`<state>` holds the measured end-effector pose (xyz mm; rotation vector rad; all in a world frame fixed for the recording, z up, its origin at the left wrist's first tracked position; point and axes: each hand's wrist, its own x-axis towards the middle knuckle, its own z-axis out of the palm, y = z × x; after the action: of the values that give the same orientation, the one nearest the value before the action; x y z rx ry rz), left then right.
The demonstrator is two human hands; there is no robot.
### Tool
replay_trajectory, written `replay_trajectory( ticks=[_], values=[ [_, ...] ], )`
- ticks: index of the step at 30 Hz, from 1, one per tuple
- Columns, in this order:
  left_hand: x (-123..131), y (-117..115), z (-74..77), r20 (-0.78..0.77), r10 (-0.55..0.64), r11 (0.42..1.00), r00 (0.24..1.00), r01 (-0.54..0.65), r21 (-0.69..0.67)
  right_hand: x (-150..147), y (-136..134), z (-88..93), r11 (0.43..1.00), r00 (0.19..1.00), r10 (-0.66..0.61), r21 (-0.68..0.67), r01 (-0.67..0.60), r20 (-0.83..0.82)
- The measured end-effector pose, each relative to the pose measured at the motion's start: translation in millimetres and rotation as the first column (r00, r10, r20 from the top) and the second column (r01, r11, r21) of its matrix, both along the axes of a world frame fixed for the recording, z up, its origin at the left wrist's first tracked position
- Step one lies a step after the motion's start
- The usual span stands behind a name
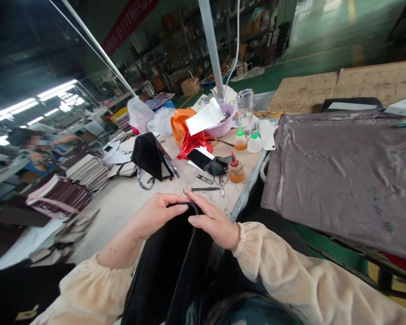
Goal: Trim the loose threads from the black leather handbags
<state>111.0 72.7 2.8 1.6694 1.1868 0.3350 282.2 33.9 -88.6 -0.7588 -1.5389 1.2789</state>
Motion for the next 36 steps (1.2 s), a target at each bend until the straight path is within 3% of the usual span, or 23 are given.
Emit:
replay_trajectory(
  ticks=[12,17,20,24,29,36],
  values=[
    [12,1,2.9,-0.08,0.026,1.0,0.996,-0.027,-0.007,1,-3,-0.6,0.999,0.998,0.024,0.024,-0.023,-0.056],
    [20,2,2.0,-0.174,-0.016,0.993,0.985,0.036,0.108,3,-4,1.4,1.0,0.997,0.002,-0.003,-0.002,-0.075],
    [22,0,0.3,-0.148,0.002,0.985,0.989,0.024,0.172,4,-2,2.7,1.0,0.997,-0.006,-0.023,0.004,-0.076],
    [19,-3,0.1,-0.022,-0.049,0.994,0.999,0.051,0.1,5,-2,3.5,0.999,0.998,0.021,-0.028,-0.023,-0.054],
    [17,-4,2.0,0.029,-0.037,0.999,0.999,0.035,0.041,5,-4,5.9,0.998,0.999,0.016,-0.063,-0.019,-0.05],
    [30,-3,8.1,-0.061,0.021,1.0,0.998,-0.022,-0.023,6,-6,9.3,0.999,0.997,0.009,-0.043,-0.012,-0.071]
  ],
)
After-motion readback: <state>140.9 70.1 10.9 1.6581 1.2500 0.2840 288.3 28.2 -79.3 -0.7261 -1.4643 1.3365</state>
